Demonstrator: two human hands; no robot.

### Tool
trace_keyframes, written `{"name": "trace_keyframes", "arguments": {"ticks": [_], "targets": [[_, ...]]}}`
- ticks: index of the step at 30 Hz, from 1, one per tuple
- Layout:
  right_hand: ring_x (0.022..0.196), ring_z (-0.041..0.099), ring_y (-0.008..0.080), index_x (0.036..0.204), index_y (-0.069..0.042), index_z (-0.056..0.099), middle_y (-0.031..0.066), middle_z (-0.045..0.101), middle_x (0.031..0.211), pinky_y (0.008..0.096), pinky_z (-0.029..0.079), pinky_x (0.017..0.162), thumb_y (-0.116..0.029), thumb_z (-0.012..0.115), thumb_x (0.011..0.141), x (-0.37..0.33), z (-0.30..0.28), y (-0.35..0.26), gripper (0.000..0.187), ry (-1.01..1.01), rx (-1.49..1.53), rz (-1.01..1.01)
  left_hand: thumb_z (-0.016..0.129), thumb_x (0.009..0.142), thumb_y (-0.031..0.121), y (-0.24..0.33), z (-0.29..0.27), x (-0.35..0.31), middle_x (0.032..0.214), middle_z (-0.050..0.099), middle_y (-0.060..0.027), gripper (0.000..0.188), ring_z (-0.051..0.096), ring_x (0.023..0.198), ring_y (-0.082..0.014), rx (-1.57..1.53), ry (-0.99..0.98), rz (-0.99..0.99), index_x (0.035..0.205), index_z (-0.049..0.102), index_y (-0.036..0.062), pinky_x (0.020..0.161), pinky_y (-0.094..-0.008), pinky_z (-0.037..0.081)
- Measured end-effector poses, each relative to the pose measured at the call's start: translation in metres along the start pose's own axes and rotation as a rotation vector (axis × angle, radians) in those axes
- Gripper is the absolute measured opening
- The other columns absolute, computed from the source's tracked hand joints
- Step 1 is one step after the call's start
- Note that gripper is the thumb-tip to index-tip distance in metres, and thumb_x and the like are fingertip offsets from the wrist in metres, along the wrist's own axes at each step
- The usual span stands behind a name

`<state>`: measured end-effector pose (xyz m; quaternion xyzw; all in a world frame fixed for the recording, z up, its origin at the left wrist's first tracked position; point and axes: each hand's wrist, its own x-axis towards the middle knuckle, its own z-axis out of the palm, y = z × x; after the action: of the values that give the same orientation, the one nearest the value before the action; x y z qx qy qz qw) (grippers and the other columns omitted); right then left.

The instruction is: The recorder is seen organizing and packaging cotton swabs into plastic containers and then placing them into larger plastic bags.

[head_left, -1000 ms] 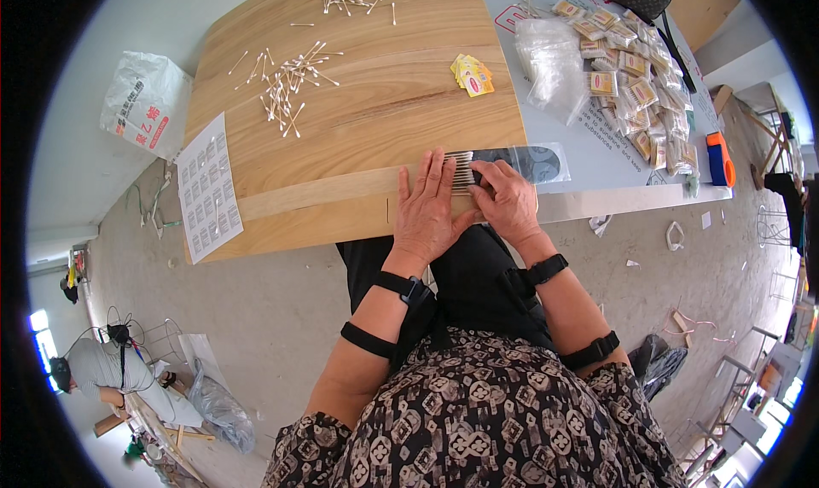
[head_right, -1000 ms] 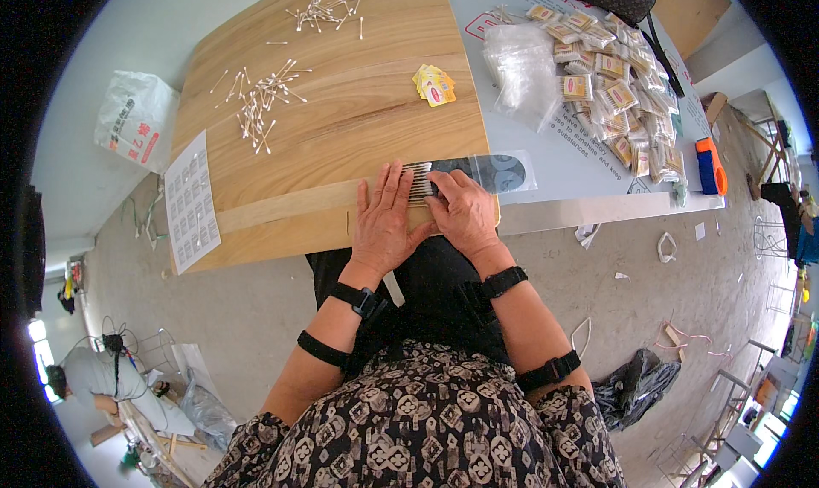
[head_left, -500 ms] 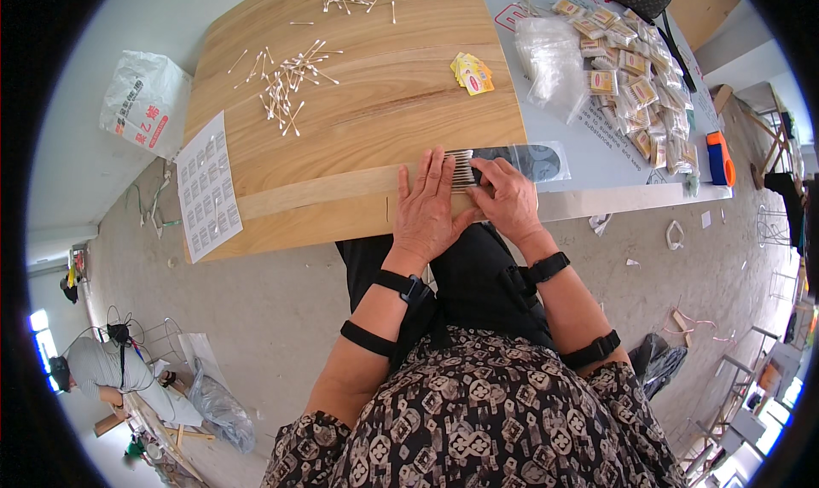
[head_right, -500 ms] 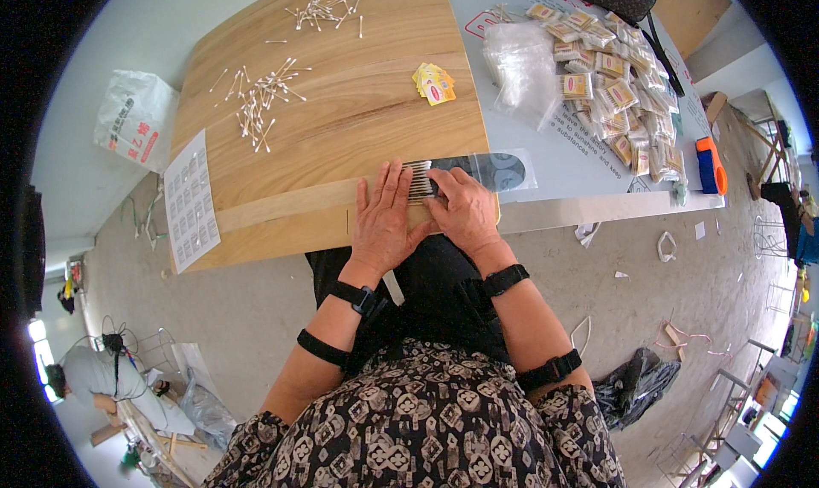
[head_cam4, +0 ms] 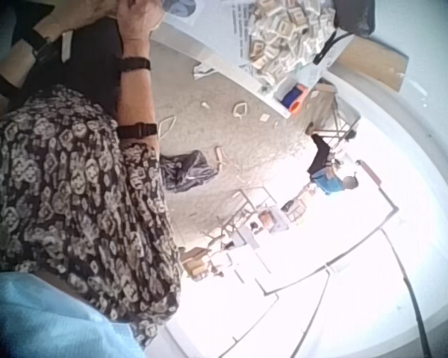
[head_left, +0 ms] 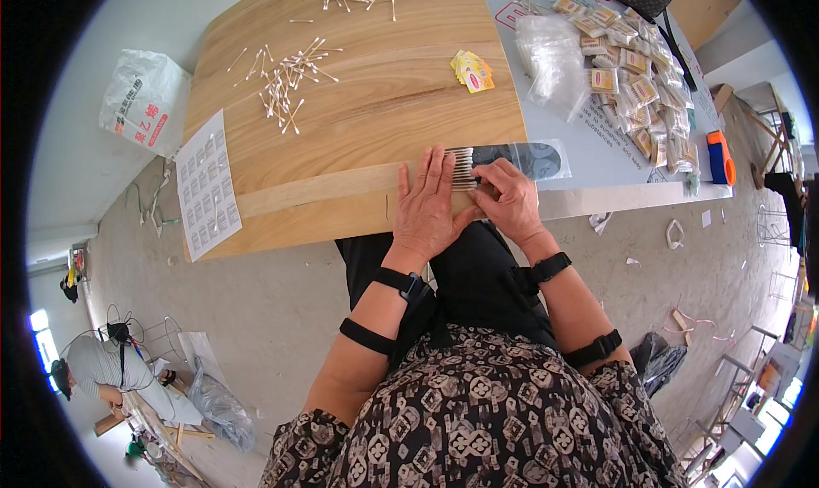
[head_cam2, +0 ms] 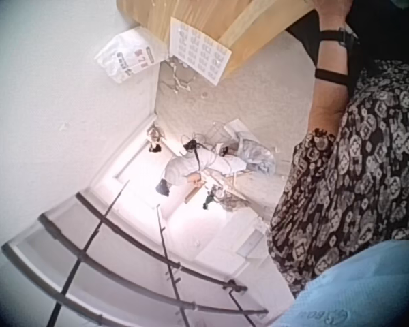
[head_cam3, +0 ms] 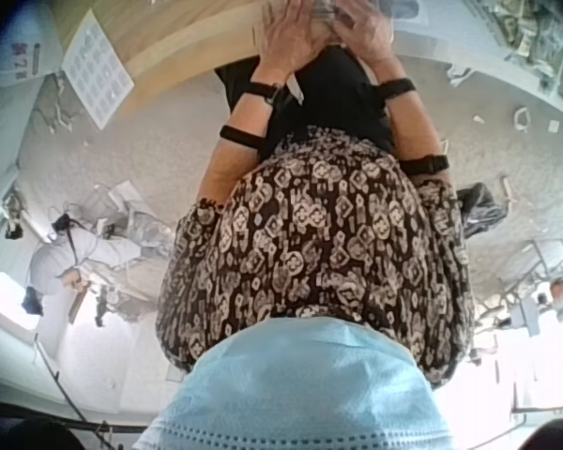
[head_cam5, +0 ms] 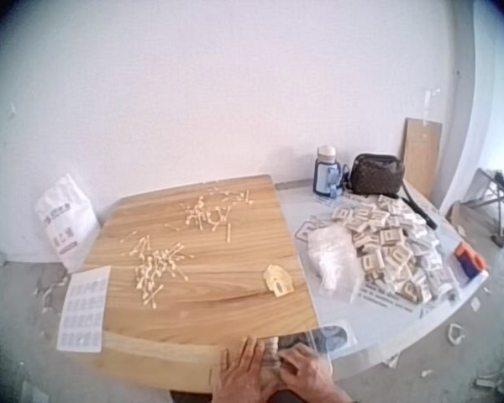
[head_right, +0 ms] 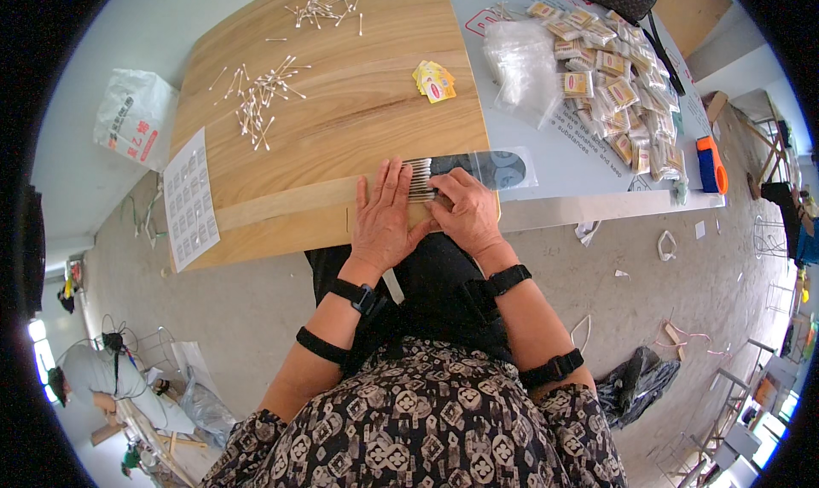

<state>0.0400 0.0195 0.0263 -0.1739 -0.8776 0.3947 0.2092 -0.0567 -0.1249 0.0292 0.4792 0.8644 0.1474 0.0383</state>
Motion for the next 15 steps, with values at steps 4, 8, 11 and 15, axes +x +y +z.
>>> {"name": "trace_keyframes", "arguments": {"ticks": [4, 8, 11, 15], "targets": [[0.066, 0.062, 0.0193, 0.097, -0.007, 0.067, 0.0046, 0.058, 0.082, 0.0293, 0.049, 0.06, -0.007, 0.075, 0.072, -0.0013, -0.0006, 0.001, 0.026, 0.009, -0.015, -0.024, 0.057, 0.084, 0.061, -0.0001, 0.0007, -0.0001, 0.158, 0.023, -0.0123, 0.09, 0.019, 0.147, -0.0278, 0.005, 0.007, 0.005, 0.149, 0.029, 0.0056, 0.118, -0.0529, 0.012], [0.067, 0.062, 0.0197, 0.095, -0.007, 0.068, 0.0048, 0.059, 0.083, 0.0294, 0.05, 0.061, -0.007, 0.074, 0.071, -0.0017, -0.001, 0.0012, 0.025, 0.015, -0.004, -0.022, 0.056, 0.084, 0.061, 0.0007, 0.0, 0.0002, 0.158, 0.024, -0.0129, 0.09, 0.019, 0.147, -0.0281, 0.009, 0.012, 0.008, 0.149, 0.029, 0.0048, 0.118, -0.0528, 0.012], [0.068, 0.063, 0.0209, 0.094, -0.007, 0.068, 0.0051, 0.059, 0.084, 0.0301, 0.05, 0.062, -0.008, 0.074, 0.071, -0.0024, -0.0012, 0.0011, 0.023, 0.024, 0.003, -0.03, 0.056, 0.084, 0.061, 0.0005, 0.0008, 0.0002, 0.157, 0.024, -0.0131, 0.09, 0.019, 0.147, -0.0282, 0.004, 0.013, 0.009, 0.148, 0.029, 0.0046, 0.118, -0.0528, 0.012], [0.071, 0.063, 0.023, 0.092, -0.006, 0.068, 0.0054, 0.06, 0.085, 0.0315, 0.051, 0.063, -0.008, 0.073, 0.071, -0.0031, -0.0008, 0.0021, 0.021, 0.012, 0.038, -0.011, 0.057, 0.084, 0.062, 0.0004, 0.0007, 0.0003, 0.157, 0.025, -0.0131, 0.09, 0.02, 0.147, -0.0284, 0.004, 0.019, 0.01, 0.149, 0.029, 0.0048, 0.118, -0.0529, 0.012]]}}
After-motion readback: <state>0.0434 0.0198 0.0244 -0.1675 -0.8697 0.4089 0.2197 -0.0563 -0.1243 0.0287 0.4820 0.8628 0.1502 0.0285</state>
